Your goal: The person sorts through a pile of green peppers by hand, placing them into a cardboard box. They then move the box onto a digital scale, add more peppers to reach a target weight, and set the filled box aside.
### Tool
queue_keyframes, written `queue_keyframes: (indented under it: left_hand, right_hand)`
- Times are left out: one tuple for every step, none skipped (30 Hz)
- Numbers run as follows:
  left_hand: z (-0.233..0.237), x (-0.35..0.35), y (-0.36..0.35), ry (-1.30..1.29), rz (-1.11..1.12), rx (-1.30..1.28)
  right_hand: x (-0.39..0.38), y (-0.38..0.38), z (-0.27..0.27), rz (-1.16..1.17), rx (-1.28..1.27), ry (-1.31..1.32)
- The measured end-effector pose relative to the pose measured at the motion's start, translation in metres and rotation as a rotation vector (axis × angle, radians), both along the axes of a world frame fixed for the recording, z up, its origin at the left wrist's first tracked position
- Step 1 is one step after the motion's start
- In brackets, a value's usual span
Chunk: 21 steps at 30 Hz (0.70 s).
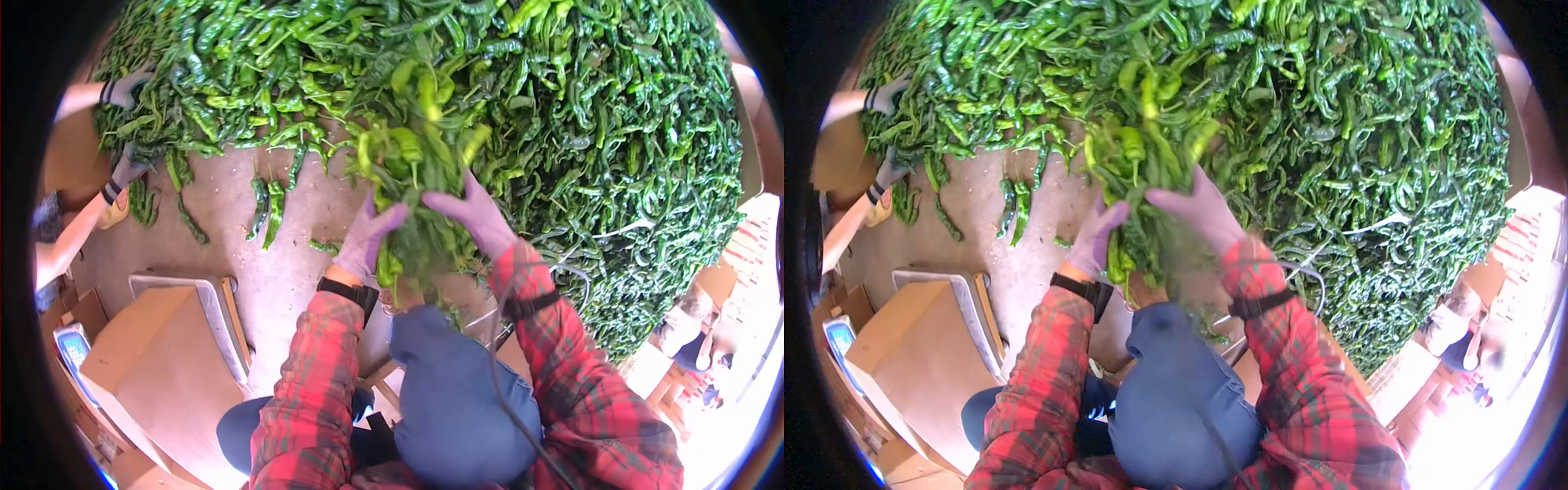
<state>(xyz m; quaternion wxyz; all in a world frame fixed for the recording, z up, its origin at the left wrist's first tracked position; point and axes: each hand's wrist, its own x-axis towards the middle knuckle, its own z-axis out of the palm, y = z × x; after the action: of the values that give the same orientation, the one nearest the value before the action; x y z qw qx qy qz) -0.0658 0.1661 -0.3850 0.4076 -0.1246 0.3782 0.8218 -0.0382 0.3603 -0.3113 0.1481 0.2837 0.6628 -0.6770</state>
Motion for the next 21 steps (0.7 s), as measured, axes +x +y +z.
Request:
queue_keyframes:
  left_hand:
    - [0.015, 0.006, -0.001, 0.029, -0.041, -0.022]
    - [0.037, 0.009, -0.001, 0.063, -0.084, -0.043]
    - [0.058, 0.006, 0.002, 0.11, -0.131, -0.061]
    - [0.077, 0.003, 0.005, 0.246, -0.124, -0.084]
    - [0.097, -0.002, 0.003, 0.28, -0.149, -0.063]
    - [0.121, -0.009, -0.001, 0.318, -0.172, -0.044]
    - [0.148, -0.015, -0.007, 0.36, -0.188, -0.03]
    - [0.18, -0.022, -0.015, 0.42, -0.15, -0.033]
    - [0.209, -0.028, -0.027, 0.448, -0.144, 0.009]
    - [0.237, -0.034, -0.041, 0.479, -0.135, 0.047]
    - [0.265, -0.038, -0.056, 0.507, -0.125, 0.084]
    - [0.292, -0.039, -0.076, 0.59, -0.081, 0.065]
    - [0.318, -0.038, -0.098, 0.672, -0.034, 0.037]
    - [0.343, -0.034, -0.124, 0.748, 0.021, -0.002]
    - [0.366, -0.027, -0.152, 0.816, 0.078, -0.049]
    - [0.39, -0.017, -0.18, 0.877, 0.139, -0.037]
    - [0.415, -0.003, -0.213, 0.879, 0.148, -0.201]
    - [0.429, 0.008, -0.244, 0.917, 0.204, -0.246]
    - [0.44, 0.02, -0.274, 0.959, 0.254, -0.287]
    - [0.45, 0.036, -0.302, 0.939, 0.341, -0.271]
    - [0.457, 0.055, -0.328, 0.915, 0.427, -0.259]
  right_hand:
    - [0.019, -0.002, 0.003, -0.039, -0.037, 0.008]
    - [0.032, -0.005, 0.011, -0.079, -0.073, 0.021]
    - [0.037, -0.009, 0.028, -0.121, -0.055, 0.043]
    - [0.041, -0.012, 0.047, -0.168, -0.037, 0.07]
    - [0.044, -0.016, 0.069, -0.219, -0.021, 0.098]
    - [0.041, -0.025, 0.095, -0.254, -0.037, 0.195]
    - [0.037, -0.03, 0.113, -0.28, -0.06, 0.263]
    - [0.032, -0.036, 0.13, -0.298, -0.09, 0.333]
    - [0.023, -0.046, 0.15, -0.309, -0.128, 0.406]
    - [0.015, -0.058, 0.174, -0.282, -0.16, 0.49]
    - [0.008, -0.071, 0.196, -0.242, -0.137, 0.553]
    - [0.001, -0.088, 0.216, -0.203, -0.12, 0.618]
    - [-0.005, -0.108, 0.235, -0.163, -0.112, 0.683]
    - [-0.01, -0.134, 0.257, -0.138, -0.18, 0.777]
    - [-0.012, -0.16, 0.278, -0.076, -0.279, 0.773]
    - [-0.016, -0.188, 0.293, -0.015, -0.325, 0.832]
    - [-0.02, -0.216, 0.306, 0.042, -0.363, 0.881]
    - [-0.018, -0.247, 0.321, 0.118, -0.37, 0.867]
    - [-0.014, -0.278, 0.337, 0.188, -0.37, 0.858]
    - [-0.009, -0.307, 0.35, 0.265, -0.481, 0.815]
    - [-0.005, -0.337, 0.355, 0.337, -0.57, 0.885]
